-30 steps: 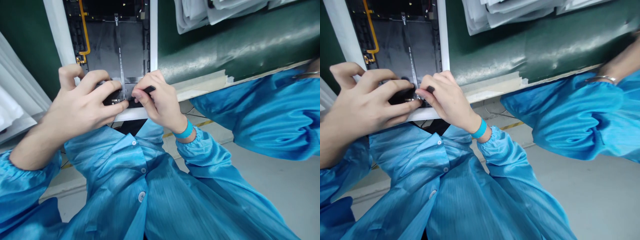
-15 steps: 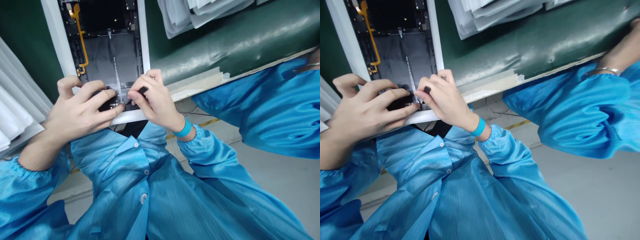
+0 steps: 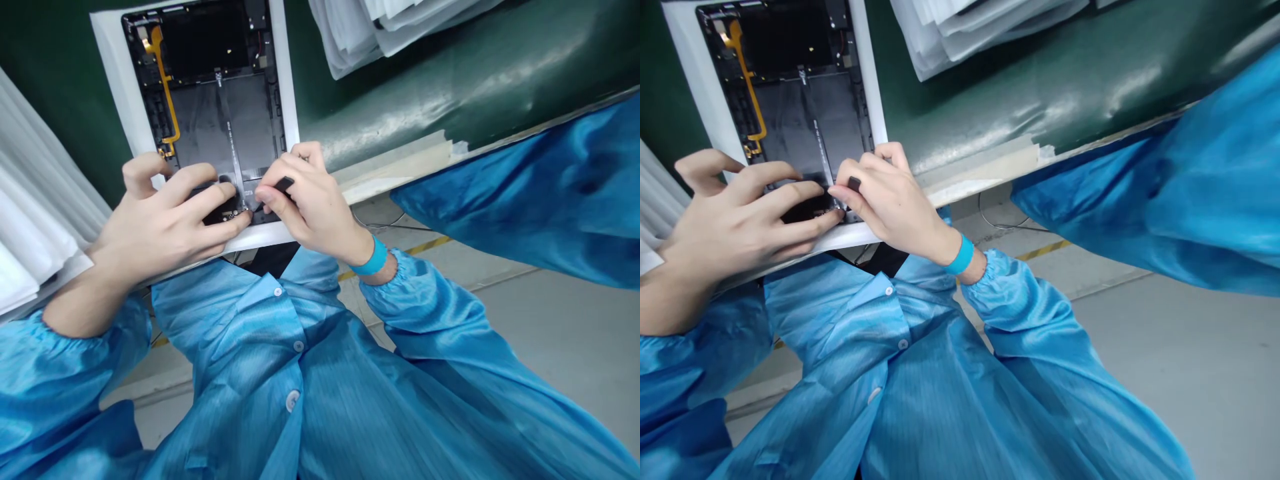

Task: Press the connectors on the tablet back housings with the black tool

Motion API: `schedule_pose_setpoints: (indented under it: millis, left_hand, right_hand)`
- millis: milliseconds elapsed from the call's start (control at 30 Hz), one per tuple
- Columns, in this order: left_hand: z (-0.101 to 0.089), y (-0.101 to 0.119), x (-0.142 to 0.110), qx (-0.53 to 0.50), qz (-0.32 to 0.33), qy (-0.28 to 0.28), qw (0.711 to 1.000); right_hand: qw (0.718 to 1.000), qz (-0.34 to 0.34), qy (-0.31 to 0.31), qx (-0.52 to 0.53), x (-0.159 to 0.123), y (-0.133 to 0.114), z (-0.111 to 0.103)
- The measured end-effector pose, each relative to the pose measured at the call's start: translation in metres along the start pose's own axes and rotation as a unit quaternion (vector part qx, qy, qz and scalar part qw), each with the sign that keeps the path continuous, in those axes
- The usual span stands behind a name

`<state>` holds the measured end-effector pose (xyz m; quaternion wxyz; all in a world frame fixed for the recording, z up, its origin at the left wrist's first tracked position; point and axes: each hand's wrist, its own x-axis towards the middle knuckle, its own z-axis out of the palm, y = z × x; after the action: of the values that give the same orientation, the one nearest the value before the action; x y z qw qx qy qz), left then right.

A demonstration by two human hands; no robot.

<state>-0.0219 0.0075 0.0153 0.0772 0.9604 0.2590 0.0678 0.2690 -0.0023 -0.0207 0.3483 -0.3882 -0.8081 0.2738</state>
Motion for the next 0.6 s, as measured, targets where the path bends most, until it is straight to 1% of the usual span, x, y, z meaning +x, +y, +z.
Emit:
schedule_pose_setpoints:
  millis: [100,167,233,300,367,500,600]
  left_hand:
    - [-0.002,0.002,0.005,0.026,0.037,0.035,0.998]
    - [-0.004,0.004,0.010,0.032,0.033,0.044,0.998]
    - [-0.007,0.008,0.014,0.011,-0.005,0.031,0.999]
    - [-0.009,0.011,0.017,-0.030,-0.055,0.001,0.998]
    - [-0.009,0.014,0.017,-0.055,-0.087,-0.015,0.995]
    - [-0.006,0.017,0.013,-0.055,-0.105,0.002,0.993]
    - [-0.004,0.020,0.014,-0.077,-0.128,0.003,0.989]
  right_hand:
    - [1.000,-0.005,0.003,0.001,0.000,0.001,0.000]
    - [1.000,-0.011,0.002,-0.002,0.001,0.002,0.000]
    - [1.000,-0.015,0.000,-0.007,0.002,0.002,0.000]
    - [1.000,-0.012,-0.004,-0.015,0.003,0.001,0.000]
    - [1.000,-0.006,-0.008,-0.027,0.004,0.000,-0.001]
    - [0.998,0.009,-0.015,-0.053,0.004,-0.004,-0.005]
    - [0.998,0.016,-0.016,-0.061,0.003,-0.005,-0.007]
